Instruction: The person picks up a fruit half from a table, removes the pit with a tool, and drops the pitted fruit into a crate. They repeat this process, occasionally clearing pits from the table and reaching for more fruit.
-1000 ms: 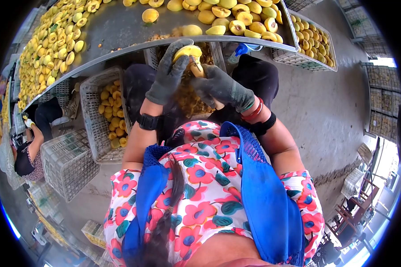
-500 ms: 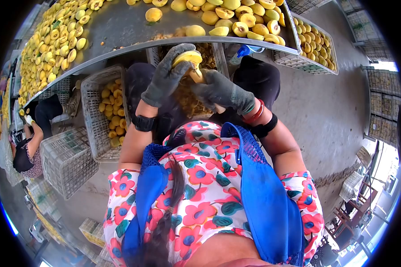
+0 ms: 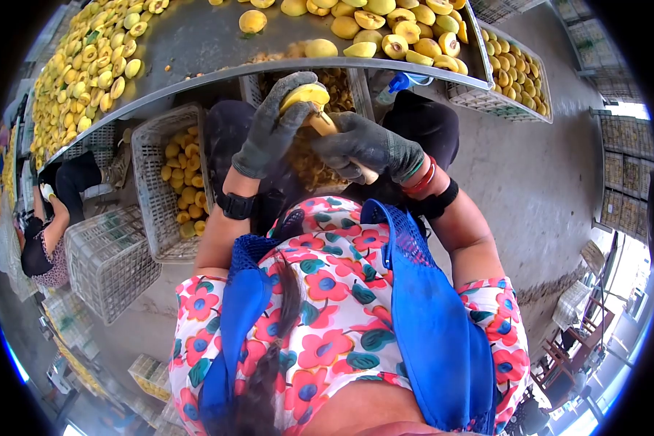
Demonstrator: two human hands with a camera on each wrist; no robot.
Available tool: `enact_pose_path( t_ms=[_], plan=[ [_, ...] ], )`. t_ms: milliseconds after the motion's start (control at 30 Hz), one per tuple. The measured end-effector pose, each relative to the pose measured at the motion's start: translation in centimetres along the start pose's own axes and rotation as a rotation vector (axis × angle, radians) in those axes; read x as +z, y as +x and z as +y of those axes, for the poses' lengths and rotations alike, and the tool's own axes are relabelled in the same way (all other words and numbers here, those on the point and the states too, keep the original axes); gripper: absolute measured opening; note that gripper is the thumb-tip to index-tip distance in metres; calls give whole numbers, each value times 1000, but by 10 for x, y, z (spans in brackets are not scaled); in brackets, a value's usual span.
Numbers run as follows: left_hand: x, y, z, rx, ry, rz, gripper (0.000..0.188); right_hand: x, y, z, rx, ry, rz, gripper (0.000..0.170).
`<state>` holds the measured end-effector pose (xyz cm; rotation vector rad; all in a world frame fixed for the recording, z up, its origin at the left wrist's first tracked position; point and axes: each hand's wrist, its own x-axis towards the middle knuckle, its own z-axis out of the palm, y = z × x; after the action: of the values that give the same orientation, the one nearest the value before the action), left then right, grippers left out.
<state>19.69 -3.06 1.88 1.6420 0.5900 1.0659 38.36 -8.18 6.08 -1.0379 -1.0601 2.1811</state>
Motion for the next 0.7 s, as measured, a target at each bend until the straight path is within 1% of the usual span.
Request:
enact_pose_path(
  t_ms=[33,67,133,167,267,367,467,567,667,700],
  plan=[
    [0,0,1,-7,-9,2,36,4,0,1,-29,-70,33,11],
    [-1,1,3,25,31,6,37,7,1,2,-57,-140,67,11],
    [0,3,6,85,107,10,37,9,3,4,-127,-191,90,11],
    [1,2,7,84,108,8,37,10,4,5,-162,-218,102,12],
    [0,0,9,80,117,-11,38,2,-4,-5,71,71,-48,12],
    [1,0,9,64,106,-34,38,-9,-3,-2,82,129,-146,13],
    [0,0,8,66,94,-23,38,6,2,3,-181,-283,68,15],
    [-1,3,5,97,111,-5,38,1,-3,-9,-59,-214,-50,10],
    [1,0,14,86,88,-26,39,-9,-4,-10,112,105,-190,10],
    [1,-1,11,90,80,-35,39,-4,-9,-13,157,214,-227,19]
  ],
)
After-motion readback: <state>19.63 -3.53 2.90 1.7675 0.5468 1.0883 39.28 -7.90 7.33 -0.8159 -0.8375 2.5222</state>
